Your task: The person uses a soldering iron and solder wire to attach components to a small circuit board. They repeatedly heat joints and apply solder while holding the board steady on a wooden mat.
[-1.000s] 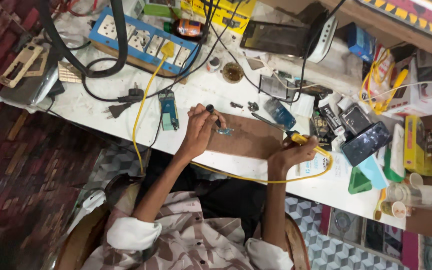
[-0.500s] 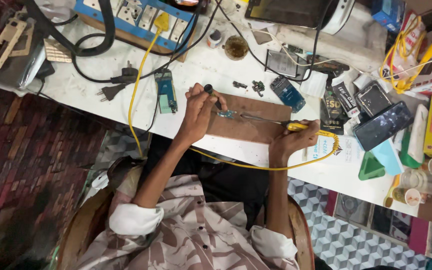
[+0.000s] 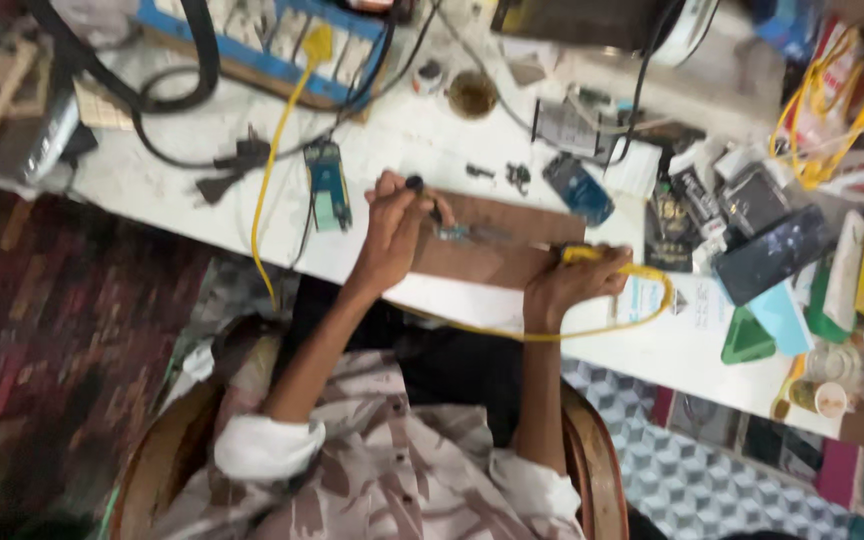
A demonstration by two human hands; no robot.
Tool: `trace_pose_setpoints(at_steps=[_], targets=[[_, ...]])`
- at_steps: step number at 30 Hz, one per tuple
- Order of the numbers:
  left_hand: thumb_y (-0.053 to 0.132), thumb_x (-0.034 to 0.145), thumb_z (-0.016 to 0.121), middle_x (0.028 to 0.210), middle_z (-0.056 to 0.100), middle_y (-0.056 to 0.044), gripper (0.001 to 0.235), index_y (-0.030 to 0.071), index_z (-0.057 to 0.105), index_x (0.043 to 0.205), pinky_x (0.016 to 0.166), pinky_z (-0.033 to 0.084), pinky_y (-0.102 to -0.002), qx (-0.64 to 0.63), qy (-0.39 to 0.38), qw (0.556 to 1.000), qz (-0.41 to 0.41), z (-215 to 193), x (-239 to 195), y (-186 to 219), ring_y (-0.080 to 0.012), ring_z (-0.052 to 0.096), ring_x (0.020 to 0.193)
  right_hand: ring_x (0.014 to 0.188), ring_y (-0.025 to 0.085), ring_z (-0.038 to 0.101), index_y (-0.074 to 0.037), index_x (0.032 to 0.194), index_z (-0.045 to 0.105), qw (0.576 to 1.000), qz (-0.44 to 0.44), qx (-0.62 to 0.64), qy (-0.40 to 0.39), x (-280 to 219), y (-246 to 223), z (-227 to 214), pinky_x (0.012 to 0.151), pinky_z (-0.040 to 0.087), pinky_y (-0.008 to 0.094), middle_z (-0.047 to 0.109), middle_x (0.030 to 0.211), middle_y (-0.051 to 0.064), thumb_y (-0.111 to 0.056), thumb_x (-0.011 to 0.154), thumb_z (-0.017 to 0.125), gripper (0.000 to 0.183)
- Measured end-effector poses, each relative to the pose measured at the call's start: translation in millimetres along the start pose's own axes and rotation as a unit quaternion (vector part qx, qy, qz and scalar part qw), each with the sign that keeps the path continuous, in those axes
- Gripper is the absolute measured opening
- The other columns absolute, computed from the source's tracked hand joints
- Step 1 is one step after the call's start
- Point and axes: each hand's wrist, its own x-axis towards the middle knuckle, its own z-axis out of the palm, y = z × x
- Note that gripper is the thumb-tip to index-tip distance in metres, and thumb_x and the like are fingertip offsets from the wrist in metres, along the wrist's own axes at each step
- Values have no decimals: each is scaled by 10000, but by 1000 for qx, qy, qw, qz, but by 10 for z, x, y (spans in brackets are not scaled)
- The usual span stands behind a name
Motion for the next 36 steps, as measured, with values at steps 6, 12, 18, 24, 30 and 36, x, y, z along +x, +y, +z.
trace_pose_setpoints(at_steps=[6,12,18,24,30,36], targets=[[223,1145,428,939,604,-56,313,-17,568,1002,882,513,-300,-39,-25,997,-59,-14,13,26,-143,684,896,577,130,486,-86,796,472,997,21,-41,-61,-16,-76,-20,513,411,281,459,689,24,-395,1041,482,394],[302,1131,417,918,604,-42,410,5,657,981,820,546,-297,-15,-30,996,-79,-19,33,178,-126,645,905,597,122,462,-73,811,472,995,-8,-47,-91,-45,-79,-41,542,412,284,433,706,14,-395,1080,485,420],[230,1127,430,847,688,-39,443,38,746,883,902,366,-403,179,-18,984,8,-62,42,221,-191,521,880,574,114,464,-68,815,501,984,-26,-129,-119,-125,-180,-45,515,403,272,463,673,15,-441,1091,456,466],[289,1148,425,960,627,-48,395,5,639,976,854,531,-288,-13,-8,998,-55,-13,49,146,-112,617,913,506,124,465,-66,791,494,989,2,-118,-91,-179,-281,73,448,367,267,490,632,30,-461,1081,444,493],[323,1135,422,966,603,-57,418,-11,635,1004,788,561,-262,-15,-7,999,-52,-16,25,125,-118,655,918,495,117,454,-68,798,496,986,-10,-137,-96,-194,-286,97,445,359,264,481,621,21,-472,1084,452,497],[299,1148,432,975,610,-63,388,-15,607,1002,798,548,-280,-15,-5,999,-47,-3,16,105,-140,686,915,494,110,440,-62,798,489,984,-22,-141,-107,-188,-274,74,442,342,262,470,619,17,-460,1098,458,500]])
